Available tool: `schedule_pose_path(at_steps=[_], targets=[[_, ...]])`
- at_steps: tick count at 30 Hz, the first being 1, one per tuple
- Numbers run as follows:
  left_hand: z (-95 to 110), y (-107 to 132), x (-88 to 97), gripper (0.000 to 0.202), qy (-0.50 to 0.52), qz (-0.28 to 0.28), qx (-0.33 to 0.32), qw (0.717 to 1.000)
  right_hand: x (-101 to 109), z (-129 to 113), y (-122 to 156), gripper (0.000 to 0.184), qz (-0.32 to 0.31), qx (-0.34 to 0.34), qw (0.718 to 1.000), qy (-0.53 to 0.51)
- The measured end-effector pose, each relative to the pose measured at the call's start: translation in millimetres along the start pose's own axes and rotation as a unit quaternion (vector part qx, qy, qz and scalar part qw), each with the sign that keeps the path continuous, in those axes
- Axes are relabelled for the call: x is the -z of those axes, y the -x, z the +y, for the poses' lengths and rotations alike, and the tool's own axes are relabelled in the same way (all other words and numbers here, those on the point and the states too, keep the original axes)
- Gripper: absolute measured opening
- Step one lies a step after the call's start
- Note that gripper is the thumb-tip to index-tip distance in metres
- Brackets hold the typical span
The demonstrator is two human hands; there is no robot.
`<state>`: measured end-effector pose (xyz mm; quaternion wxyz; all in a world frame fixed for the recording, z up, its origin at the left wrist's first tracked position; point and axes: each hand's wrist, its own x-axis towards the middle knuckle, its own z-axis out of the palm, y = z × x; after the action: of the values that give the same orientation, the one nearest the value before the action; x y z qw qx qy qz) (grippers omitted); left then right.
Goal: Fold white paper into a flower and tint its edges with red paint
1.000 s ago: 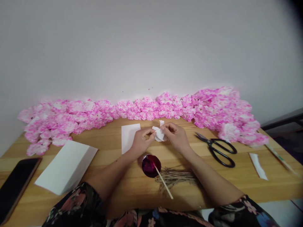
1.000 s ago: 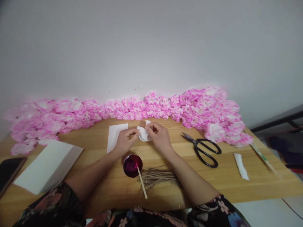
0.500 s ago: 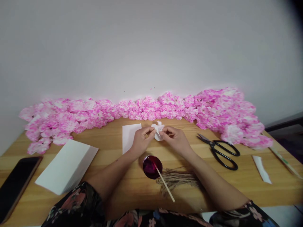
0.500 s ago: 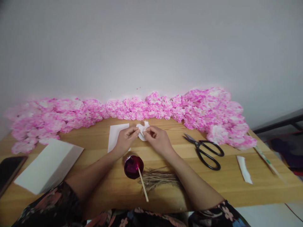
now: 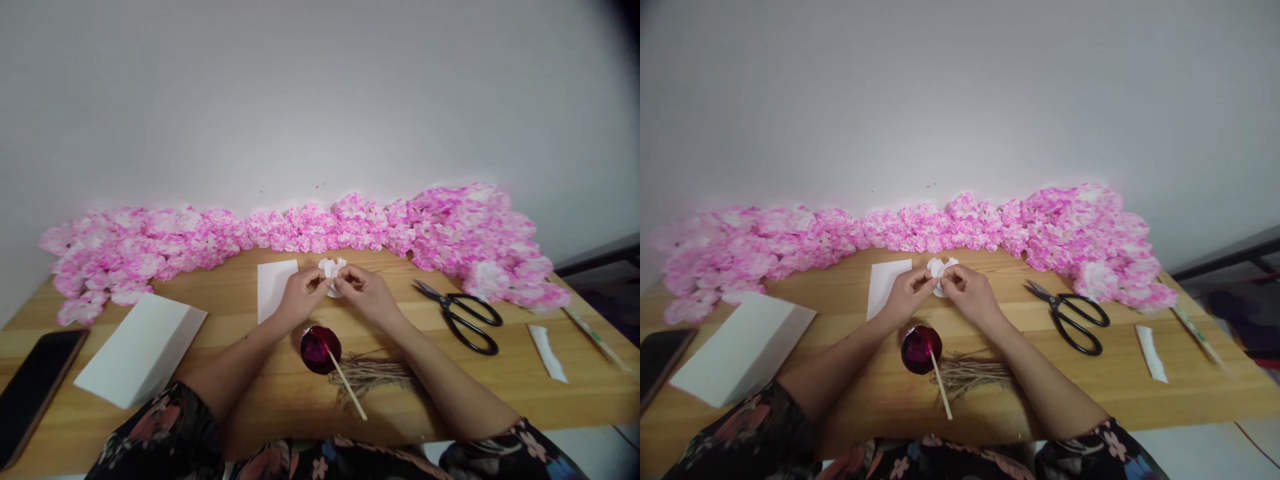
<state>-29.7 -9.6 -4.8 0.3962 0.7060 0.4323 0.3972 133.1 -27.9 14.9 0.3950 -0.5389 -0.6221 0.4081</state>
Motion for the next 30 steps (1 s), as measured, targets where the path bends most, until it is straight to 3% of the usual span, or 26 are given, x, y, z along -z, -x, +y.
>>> schedule_pose_path(at_steps=[3,8,12,17,22,30], targets=[[-2,0,-0.2,0.022,0.012,0.004,0.001,1.0,2,2,-2,0.018,-0.006,-0.003,1.0,-0.016],[-8,0,-0.4,0.021,0.074,0.017,0.04,0.996,11,6,-8,0.026,-0.035,-0.067,0.991,-0.109],[-8,-1,-0.3,0.021,0.11,0.031,0.063,0.991,16,6,-11,0.03,-0.011,-0.108,0.983,-0.149],[-9,-2,-0.6,0.022,0.112,0.037,0.068,0.991,20,-1,-8,0.035,0.02,-0.048,0.998,-0.029],[-9,-1,-0.5,0.025,0.098,0.04,0.057,0.993,16,-3,-3,0.036,0.031,0.016,0.995,0.09],[-7,-1,-0.9,0.031,0.049,-0.008,0.024,0.998,4,9,-4,0.024,-0.017,0.009,0.999,0.03]])
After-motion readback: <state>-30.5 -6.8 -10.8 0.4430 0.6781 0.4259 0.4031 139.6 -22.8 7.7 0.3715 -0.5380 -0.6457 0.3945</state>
